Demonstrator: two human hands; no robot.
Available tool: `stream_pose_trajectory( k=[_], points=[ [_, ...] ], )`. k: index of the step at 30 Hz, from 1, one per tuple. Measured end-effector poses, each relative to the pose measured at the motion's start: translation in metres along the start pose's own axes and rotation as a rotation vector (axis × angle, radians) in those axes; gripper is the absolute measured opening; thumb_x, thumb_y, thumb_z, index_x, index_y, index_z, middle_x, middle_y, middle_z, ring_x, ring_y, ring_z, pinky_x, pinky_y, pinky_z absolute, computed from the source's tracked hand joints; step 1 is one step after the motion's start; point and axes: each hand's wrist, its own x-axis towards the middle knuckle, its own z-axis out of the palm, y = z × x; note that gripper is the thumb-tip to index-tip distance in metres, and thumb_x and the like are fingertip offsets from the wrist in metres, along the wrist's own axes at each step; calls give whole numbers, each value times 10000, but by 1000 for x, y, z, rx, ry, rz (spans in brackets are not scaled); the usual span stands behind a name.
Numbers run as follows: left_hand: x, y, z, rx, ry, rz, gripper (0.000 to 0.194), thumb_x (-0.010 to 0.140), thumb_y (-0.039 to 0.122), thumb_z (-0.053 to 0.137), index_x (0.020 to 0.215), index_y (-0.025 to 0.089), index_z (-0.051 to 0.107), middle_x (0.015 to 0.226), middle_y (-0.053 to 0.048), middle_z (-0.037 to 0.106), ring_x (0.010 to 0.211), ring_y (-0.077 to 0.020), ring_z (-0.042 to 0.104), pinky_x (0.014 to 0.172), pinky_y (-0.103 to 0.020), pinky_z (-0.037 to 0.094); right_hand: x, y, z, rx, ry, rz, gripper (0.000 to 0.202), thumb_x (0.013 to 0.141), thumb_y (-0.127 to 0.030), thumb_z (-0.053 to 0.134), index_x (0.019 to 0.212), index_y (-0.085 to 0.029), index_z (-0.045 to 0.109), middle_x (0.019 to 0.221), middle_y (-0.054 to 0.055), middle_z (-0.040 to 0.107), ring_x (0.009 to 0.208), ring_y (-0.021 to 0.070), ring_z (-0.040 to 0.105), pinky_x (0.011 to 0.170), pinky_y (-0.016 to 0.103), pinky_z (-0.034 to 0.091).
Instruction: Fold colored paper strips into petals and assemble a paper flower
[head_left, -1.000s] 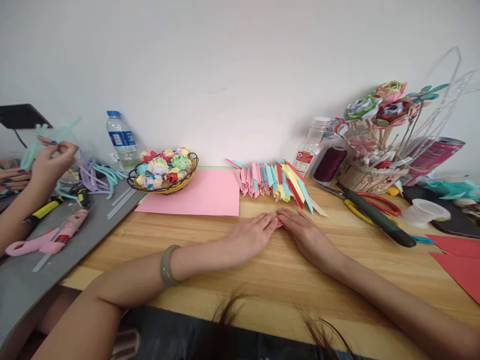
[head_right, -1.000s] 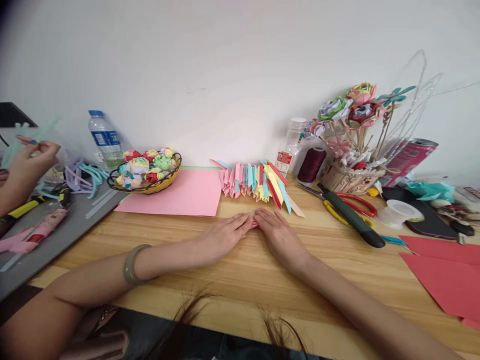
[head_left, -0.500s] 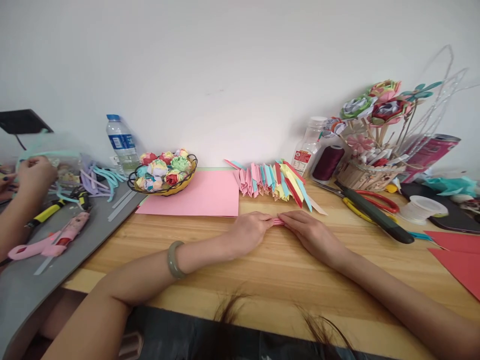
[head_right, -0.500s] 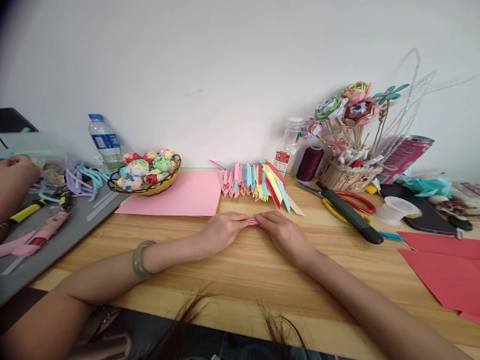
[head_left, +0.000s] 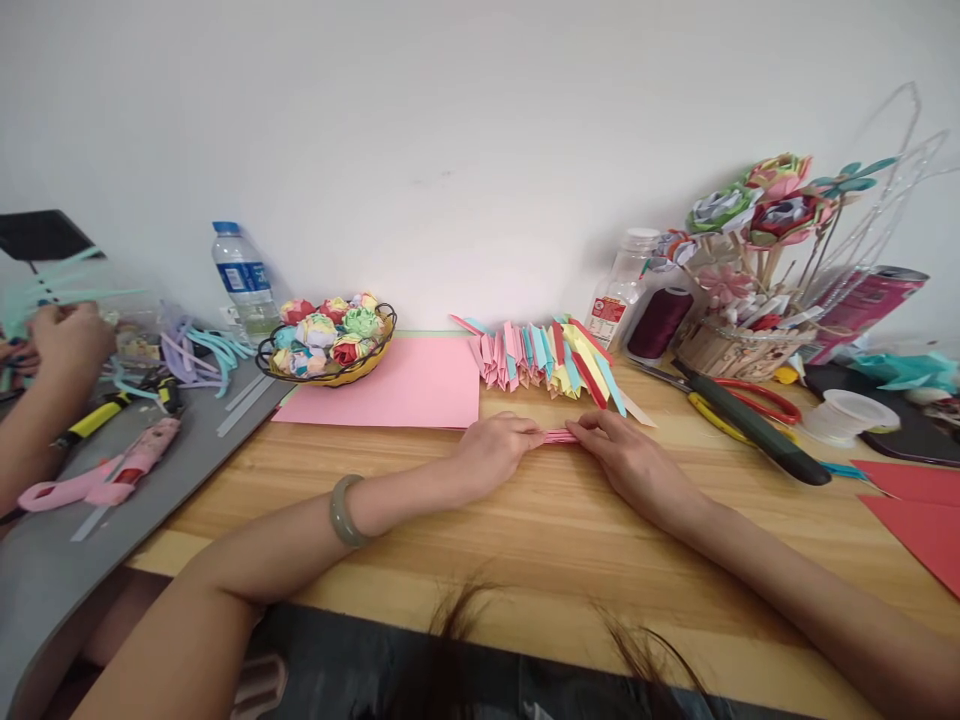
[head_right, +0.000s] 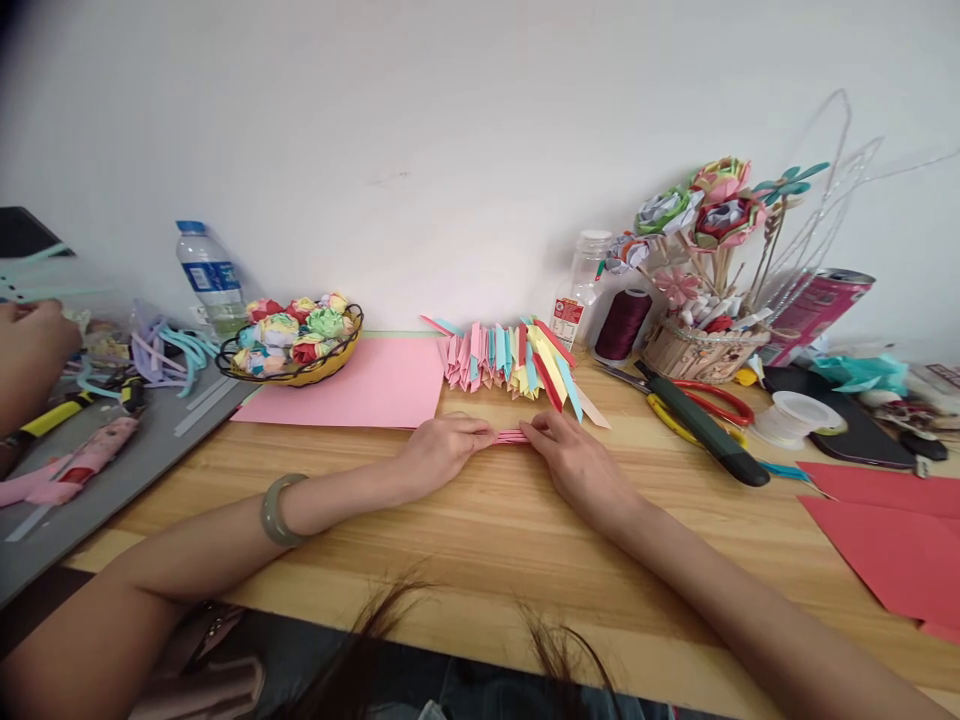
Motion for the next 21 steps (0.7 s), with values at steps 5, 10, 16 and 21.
stream_pose_trajectory(
  k=[5,10,16,21],
  points=[
    [-2,10,2,147,-71,-28,329,888,163,385,1177,136,539,1177,-83,580,1044,-168,564,909,-300,460,-3,-4,6,-56,-27,3,427,820,-35,332,1219,-32,484,1230,202,523,1113,253,517,907,394,456],
    [1,5,5,22,-12,3,342,839,82,421,1137,153,574,1134,-61,607,1014,-150,591,907,-290,471,1,-10,7,-46,3,74,469,761,13,311,1171,-39,534,1159,182,582,1037,247,570,868,383,482],
    [5,-2,1,-370,109,-312,231,783,103,530,914,210,687,955,7,682,890,-135,645,840,-261,509,4,-11,9,97,95,91,479,795,-19,313,1186,-177,539,1044,113,607,939,214,574,792,369,497],
    [7,-4,-2,-391,73,-388,291,803,165,538,1084,169,612,1092,-34,633,993,-155,603,907,-287,468,5,-10,12,93,71,78,485,795,-5,310,1214,-148,509,950,120,550,893,225,511,772,370,472]
  ],
)
